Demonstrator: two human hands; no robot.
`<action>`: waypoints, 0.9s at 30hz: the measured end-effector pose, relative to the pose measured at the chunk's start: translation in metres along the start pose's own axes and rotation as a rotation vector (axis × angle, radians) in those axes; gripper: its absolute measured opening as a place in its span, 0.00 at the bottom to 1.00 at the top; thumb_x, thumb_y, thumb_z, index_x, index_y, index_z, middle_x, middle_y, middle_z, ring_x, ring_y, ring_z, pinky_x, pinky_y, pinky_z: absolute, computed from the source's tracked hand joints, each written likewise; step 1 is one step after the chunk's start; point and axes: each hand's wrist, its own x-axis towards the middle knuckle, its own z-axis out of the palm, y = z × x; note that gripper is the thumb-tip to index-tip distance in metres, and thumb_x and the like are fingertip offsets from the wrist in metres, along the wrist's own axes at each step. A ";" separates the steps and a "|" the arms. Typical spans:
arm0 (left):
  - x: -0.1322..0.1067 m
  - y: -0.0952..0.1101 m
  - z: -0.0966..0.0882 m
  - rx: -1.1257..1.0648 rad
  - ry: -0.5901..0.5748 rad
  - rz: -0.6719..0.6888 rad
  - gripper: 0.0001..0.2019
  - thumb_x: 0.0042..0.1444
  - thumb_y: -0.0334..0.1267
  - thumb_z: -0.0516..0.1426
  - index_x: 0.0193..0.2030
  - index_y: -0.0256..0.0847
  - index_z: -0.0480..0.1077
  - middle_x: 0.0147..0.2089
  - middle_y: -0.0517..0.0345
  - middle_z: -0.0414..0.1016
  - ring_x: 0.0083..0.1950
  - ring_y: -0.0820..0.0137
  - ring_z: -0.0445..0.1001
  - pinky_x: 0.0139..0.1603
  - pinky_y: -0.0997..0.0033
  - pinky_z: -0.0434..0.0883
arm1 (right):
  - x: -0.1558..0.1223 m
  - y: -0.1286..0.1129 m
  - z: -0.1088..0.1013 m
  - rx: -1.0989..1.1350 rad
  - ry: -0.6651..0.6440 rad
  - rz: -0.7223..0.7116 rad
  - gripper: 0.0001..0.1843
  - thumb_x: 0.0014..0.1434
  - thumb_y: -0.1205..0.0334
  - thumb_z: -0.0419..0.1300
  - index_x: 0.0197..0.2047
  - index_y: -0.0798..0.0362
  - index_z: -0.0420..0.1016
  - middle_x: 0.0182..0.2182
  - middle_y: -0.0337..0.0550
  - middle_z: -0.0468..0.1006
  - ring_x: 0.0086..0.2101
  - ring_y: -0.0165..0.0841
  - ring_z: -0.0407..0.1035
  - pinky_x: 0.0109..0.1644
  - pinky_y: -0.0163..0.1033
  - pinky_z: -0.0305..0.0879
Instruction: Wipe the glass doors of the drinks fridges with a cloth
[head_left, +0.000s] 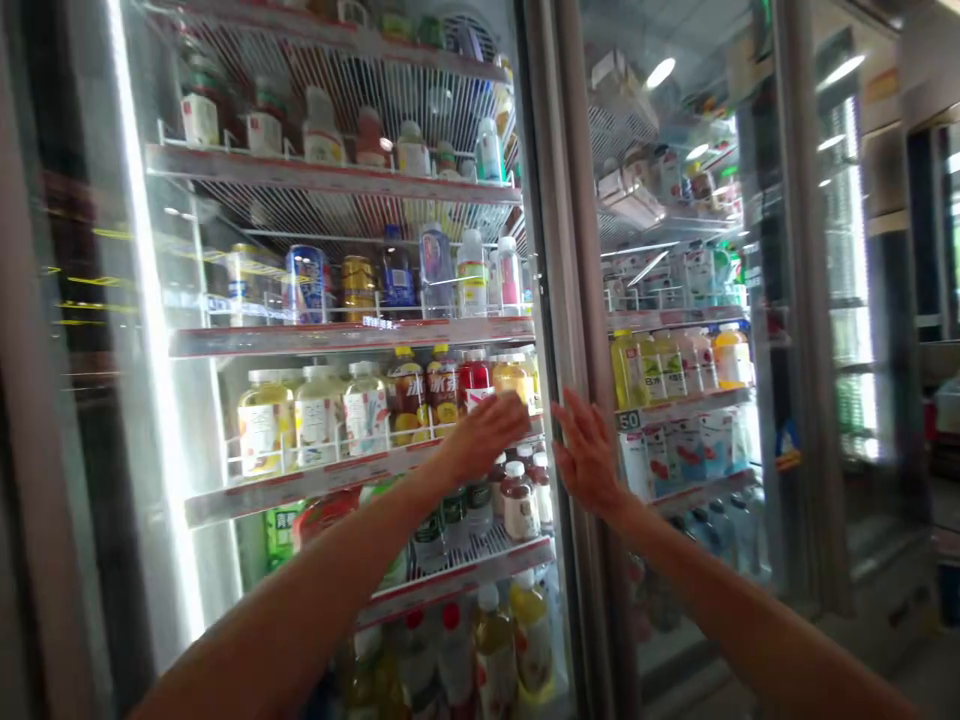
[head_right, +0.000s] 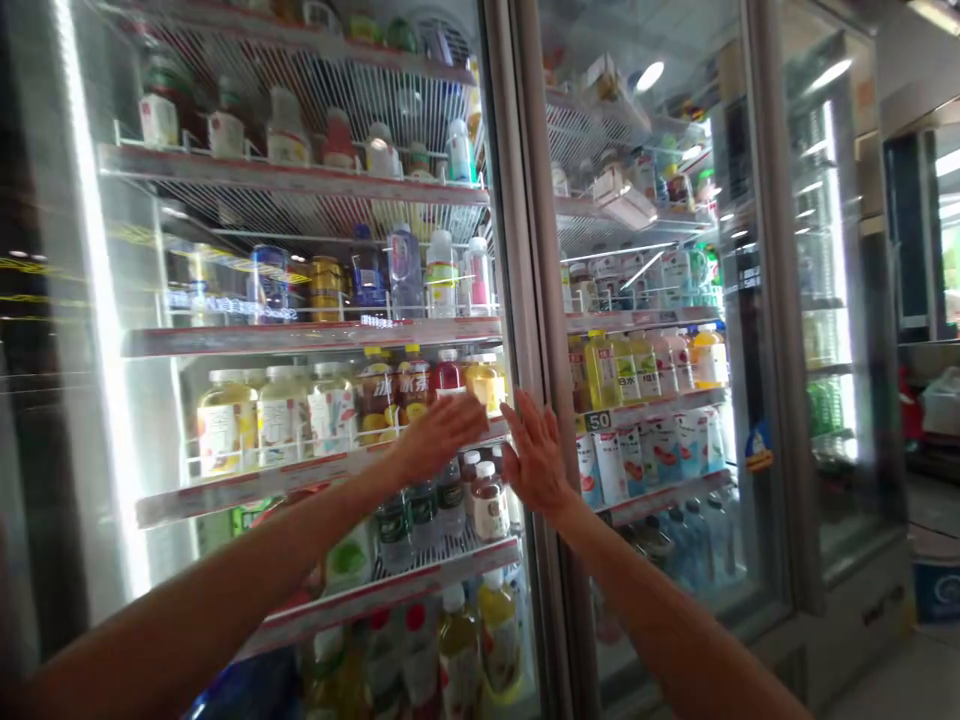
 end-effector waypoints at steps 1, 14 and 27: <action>-0.017 0.012 0.002 -0.030 -0.048 0.143 0.20 0.58 0.36 0.50 0.58 0.42 0.61 0.64 0.57 0.60 0.67 0.62 0.51 0.65 0.57 0.52 | 0.000 -0.007 0.005 0.007 -0.008 -0.018 0.32 0.62 0.65 0.45 0.68 0.48 0.40 0.65 0.49 0.49 0.64 0.39 0.45 0.64 0.55 0.47; -0.115 -0.027 -0.042 0.153 0.035 -0.086 0.21 0.59 0.34 0.50 0.60 0.47 0.59 0.65 0.60 0.57 0.70 0.64 0.43 0.67 0.57 0.48 | 0.051 -0.071 0.074 0.068 0.006 -0.133 0.31 0.62 0.63 0.44 0.68 0.50 0.40 0.65 0.49 0.49 0.65 0.38 0.40 0.65 0.55 0.40; -0.201 -0.054 -0.080 0.240 0.129 -0.326 0.24 0.60 0.30 0.49 0.63 0.48 0.56 0.63 0.54 0.60 0.69 0.64 0.46 0.66 0.56 0.52 | 0.048 -0.086 0.089 0.045 -0.002 -0.198 0.30 0.62 0.65 0.47 0.66 0.51 0.46 0.64 0.48 0.53 0.65 0.37 0.40 0.66 0.55 0.37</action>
